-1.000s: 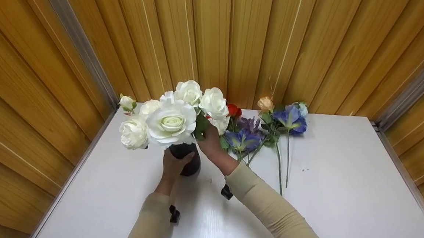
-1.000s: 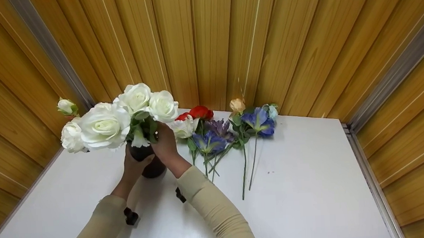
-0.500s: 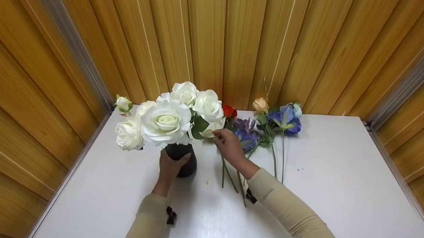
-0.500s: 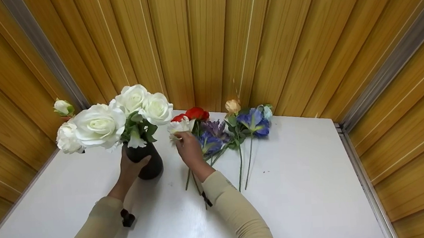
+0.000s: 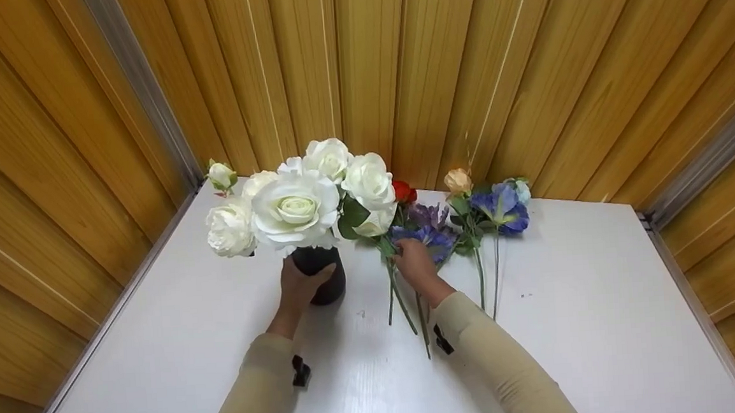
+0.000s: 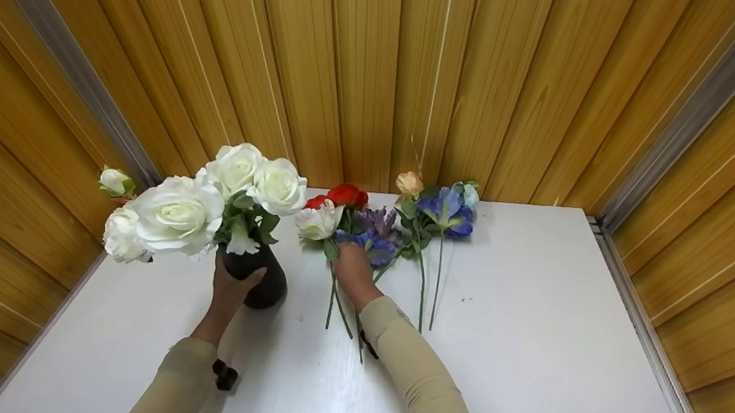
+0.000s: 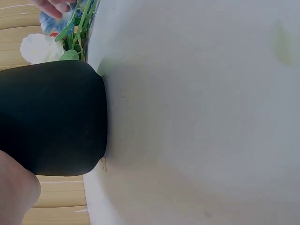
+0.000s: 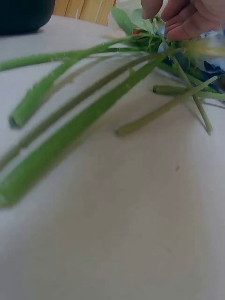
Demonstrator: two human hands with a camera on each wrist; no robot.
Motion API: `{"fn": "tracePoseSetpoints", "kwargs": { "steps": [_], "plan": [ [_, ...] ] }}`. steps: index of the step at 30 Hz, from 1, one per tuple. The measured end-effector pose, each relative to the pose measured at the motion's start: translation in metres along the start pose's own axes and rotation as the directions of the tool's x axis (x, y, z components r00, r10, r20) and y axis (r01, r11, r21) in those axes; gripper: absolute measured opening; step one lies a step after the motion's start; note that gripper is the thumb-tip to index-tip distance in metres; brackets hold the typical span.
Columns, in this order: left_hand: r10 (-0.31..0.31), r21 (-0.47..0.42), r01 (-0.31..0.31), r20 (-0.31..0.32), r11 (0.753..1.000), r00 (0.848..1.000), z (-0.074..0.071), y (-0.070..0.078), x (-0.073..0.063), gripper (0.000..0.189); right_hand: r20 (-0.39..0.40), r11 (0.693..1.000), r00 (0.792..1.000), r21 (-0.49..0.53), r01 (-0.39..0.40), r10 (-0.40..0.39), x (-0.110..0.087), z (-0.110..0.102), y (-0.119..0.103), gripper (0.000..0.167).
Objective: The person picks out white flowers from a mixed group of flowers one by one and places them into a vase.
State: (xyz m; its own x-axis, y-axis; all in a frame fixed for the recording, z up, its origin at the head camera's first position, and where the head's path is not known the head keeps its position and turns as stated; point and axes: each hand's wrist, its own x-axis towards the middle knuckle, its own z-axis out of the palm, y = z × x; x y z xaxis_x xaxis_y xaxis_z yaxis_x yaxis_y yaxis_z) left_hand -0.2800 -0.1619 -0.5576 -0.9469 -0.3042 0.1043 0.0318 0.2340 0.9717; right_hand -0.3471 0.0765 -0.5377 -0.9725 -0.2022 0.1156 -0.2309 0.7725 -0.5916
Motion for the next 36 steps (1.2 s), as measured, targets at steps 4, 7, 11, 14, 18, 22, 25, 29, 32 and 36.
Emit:
{"fn": "tracePoseSetpoints", "kwargs": {
  "steps": [4,7,11,14,18,22,25,29,32,36],
  "plan": [
    [-0.002,0.007,0.002,-0.006,1.000,1.000,0.001,0.001,-0.001,0.088,-0.020,0.995,1.000,-0.104,0.002,-0.004,0.002,0.003,0.003,0.010],
    [-0.007,0.013,0.007,-0.007,1.000,1.000,0.002,0.001,-0.001,0.089,0.001,0.992,1.000,-0.126,-0.028,0.029,0.005,0.003,0.003,0.011],
    [-0.005,0.025,0.006,-0.013,1.000,1.000,0.003,0.002,-0.001,0.089,0.041,0.985,0.995,-0.153,-0.079,0.087,0.012,0.002,0.003,0.015],
    [-0.015,0.022,0.015,-0.011,1.000,1.000,0.003,0.002,-0.001,0.091,0.082,0.972,0.987,-0.205,-0.117,0.136,0.025,0.011,0.013,0.012],
    [-0.038,0.016,0.038,0.000,0.999,0.999,0.002,0.003,-0.001,0.095,0.034,0.952,0.996,-0.299,-0.064,0.078,0.057,0.054,0.066,0.010],
    [-0.051,0.010,0.051,0.011,0.999,0.999,0.002,0.001,-0.001,0.097,0.002,0.934,0.999,-0.354,-0.038,0.041,0.085,0.090,0.106,0.016],
    [-0.055,-0.007,0.056,0.016,0.998,0.998,0.002,-0.001,0.000,0.097,0.111,0.950,0.984,-0.296,-0.103,0.141,0.063,0.051,0.063,0.019],
    [-0.054,-0.006,0.054,0.014,0.999,0.998,0.003,-0.001,0.001,0.097,0.185,0.963,0.957,-0.195,-0.188,0.224,0.015,-0.021,-0.015,0.019],
    [-0.061,0.004,0.061,0.012,0.998,0.998,0.002,-0.001,0.000,0.098,0.192,0.969,0.954,-0.142,-0.203,0.228,0.010,-0.036,-0.022,0.018],
    [-0.065,0.011,0.065,0.010,0.998,0.998,0.002,0.000,0.001,0.098,0.216,0.975,0.951,-0.021,-0.221,0.221,0.031,-0.029,0.012,0.010]
  ]
}}
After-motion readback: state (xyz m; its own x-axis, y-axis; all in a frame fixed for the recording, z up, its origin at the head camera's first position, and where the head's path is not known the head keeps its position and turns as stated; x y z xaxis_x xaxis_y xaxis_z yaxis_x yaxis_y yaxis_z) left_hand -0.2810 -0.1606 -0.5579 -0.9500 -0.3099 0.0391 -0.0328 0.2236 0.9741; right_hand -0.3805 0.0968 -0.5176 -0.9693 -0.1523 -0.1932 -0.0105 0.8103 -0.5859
